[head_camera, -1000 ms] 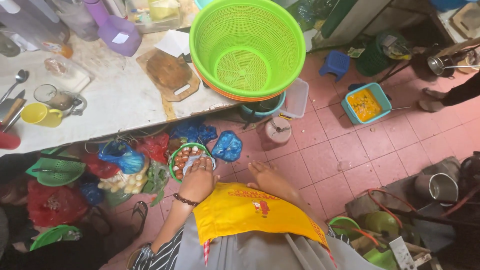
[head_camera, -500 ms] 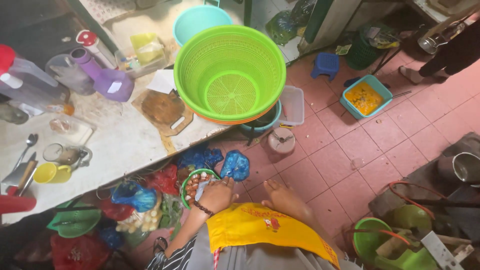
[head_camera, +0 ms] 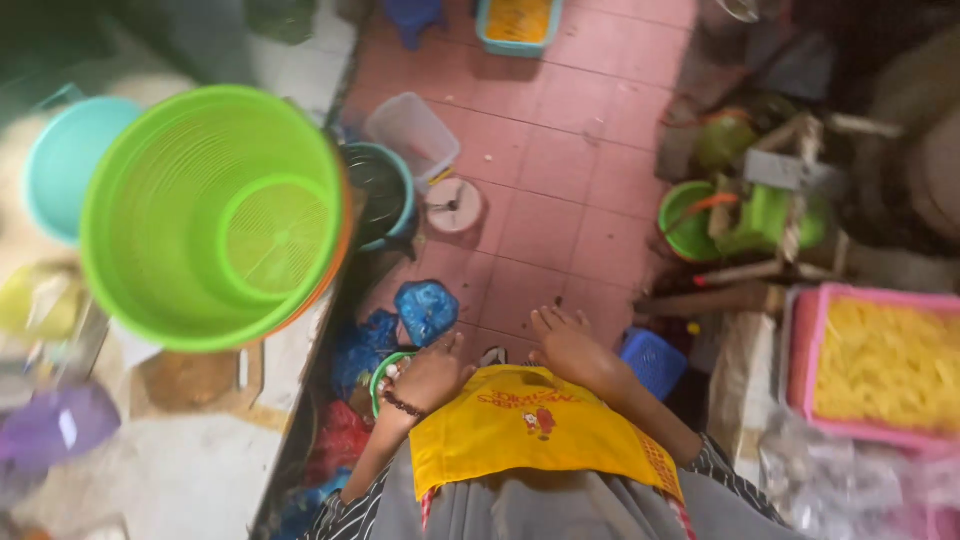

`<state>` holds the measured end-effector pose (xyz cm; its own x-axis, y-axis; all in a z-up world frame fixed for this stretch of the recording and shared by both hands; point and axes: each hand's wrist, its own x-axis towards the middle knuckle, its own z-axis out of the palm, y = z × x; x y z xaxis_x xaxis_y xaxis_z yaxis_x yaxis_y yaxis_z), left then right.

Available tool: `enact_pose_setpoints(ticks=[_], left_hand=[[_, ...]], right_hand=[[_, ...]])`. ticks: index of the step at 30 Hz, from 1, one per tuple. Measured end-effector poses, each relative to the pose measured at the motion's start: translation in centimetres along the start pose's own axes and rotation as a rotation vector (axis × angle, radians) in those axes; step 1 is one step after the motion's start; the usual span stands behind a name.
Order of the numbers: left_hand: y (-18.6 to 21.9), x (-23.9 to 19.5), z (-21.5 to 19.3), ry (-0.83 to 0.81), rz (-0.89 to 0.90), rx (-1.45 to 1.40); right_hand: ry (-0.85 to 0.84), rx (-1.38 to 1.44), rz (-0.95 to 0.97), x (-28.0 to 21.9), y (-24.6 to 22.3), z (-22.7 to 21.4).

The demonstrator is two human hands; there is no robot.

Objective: Packaging portions of cooked meat and noodles into small plastic bags.

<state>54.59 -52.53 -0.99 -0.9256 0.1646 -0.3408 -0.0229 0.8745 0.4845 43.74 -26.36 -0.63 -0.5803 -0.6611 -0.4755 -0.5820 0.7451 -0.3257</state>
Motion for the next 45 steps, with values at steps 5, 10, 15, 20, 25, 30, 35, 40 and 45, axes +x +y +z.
enact_pose_setpoints(ticks=[5,10,15,20,25,30,35,40,45], left_hand=[[0.5,6.8,1.4,-0.2,0.304,0.205],[7.3,13.6,0.6,-0.373,0.536,0.461],[16.8,15.7,0.6,-0.267,0.833,0.384],[22.4,15.1,4.3,-0.484,1.042,0.277],[27.5,16.6,7.8,-0.718,1.187,0.252],[34.0,17.9,9.2,-0.596,1.205,0.445],[39.9,17.4,12.6,-0.682,1.293,0.42],[44.3,15.0,15.6,-0.82,1.3,0.449],[47.1,13.7,15.3,-0.943,1.415,0.379]], right_hand=[[0.067,0.209,0.375,-7.7,0.4,0.7],[0.207,0.395,0.642,-15.5,-0.2,4.4],[0.251,0.596,0.716,-20.1,-2.1,6.8],[0.422,0.675,0.695,-22.0,0.1,11.5],[0.57,0.776,0.746,-26.8,2.1,12.5],[0.131,1.006,1.42,-33.1,2.9,14.8],[0.267,1.084,1.7,-38.8,2.7,29.6],[0.367,1.082,1.969,-41.6,2.5,40.2],[0.797,0.9,1.995,-40.5,3.1,37.4]])
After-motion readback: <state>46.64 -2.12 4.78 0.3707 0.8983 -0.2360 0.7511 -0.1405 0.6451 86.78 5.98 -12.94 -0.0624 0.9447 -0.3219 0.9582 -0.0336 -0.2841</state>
